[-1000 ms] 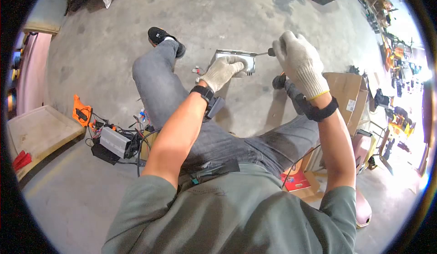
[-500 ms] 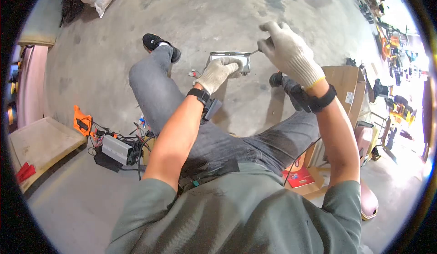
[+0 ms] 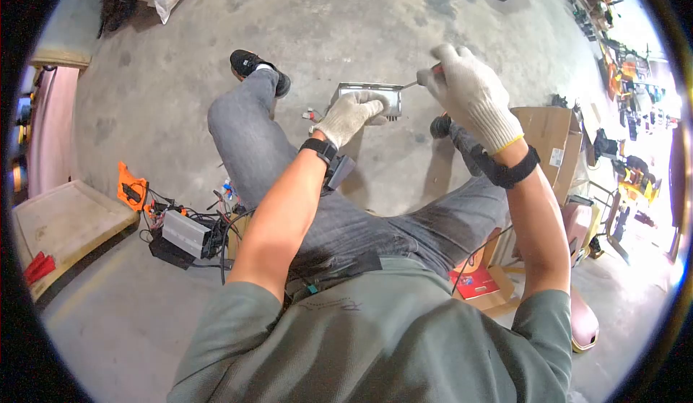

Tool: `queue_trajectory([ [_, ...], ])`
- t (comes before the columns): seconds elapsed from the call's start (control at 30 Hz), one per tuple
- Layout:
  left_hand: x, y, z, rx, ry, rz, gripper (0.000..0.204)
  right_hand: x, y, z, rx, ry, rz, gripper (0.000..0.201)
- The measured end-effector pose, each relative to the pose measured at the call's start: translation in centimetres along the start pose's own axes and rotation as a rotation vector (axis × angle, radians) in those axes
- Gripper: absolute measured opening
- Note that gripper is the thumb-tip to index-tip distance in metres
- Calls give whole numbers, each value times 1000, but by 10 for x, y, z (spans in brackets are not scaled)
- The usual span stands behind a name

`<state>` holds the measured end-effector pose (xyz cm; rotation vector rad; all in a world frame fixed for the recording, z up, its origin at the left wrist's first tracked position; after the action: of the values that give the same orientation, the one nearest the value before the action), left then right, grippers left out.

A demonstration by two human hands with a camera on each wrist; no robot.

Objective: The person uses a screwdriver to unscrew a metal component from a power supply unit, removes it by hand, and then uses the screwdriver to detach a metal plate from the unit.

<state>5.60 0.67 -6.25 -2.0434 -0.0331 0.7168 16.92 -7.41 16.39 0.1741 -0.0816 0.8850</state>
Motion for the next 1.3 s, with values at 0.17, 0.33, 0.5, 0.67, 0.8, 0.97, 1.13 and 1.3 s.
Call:
queue_trajectory([
  [0.17, 1, 2, 4, -17, -25, 9, 20, -15, 15, -3, 71, -33, 196, 22],
  [0.33, 2, 2, 0, -57, -18, 14, 21, -17, 6, -16, -6, -241, 42, 23],
  [0.5, 6, 2, 3, 17, -25, -17, 21, 1, -32, -2, 11, -105, -112, 27],
  [0.67, 0, -3, 1, 28, -18, -25, 21, -15, 8, 0, 101, 29, 123, 28],
  [0.8, -1, -4, -1, 29, -1, -32, 22, -8, 14, -7, 64, -42, 86, 23],
  [0.97, -16, -21, -11, 136, -4, -56, 26, 3, 1, -3, -65, -67, 39, 26],
  [1.13, -7, -4, -8, 39, -4, -2, 26, -24, 34, -13, 31, 108, 299, 15],
  [1.3, -9, -11, -8, 217, -59, -46, 27, -1, 0, -10, 87, 60, -104, 17],
])
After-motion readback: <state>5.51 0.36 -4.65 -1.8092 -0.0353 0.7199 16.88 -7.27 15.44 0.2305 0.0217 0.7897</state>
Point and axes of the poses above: each hand's wrist, its own x-axis towards the middle knuckle, its own z-axis out of the back of the hand, y = z × x, the point moved 8 cm from there along x, towards the middle knuckle, and after that the axes turned 13 degrees about -y, right-handed, at the moved point
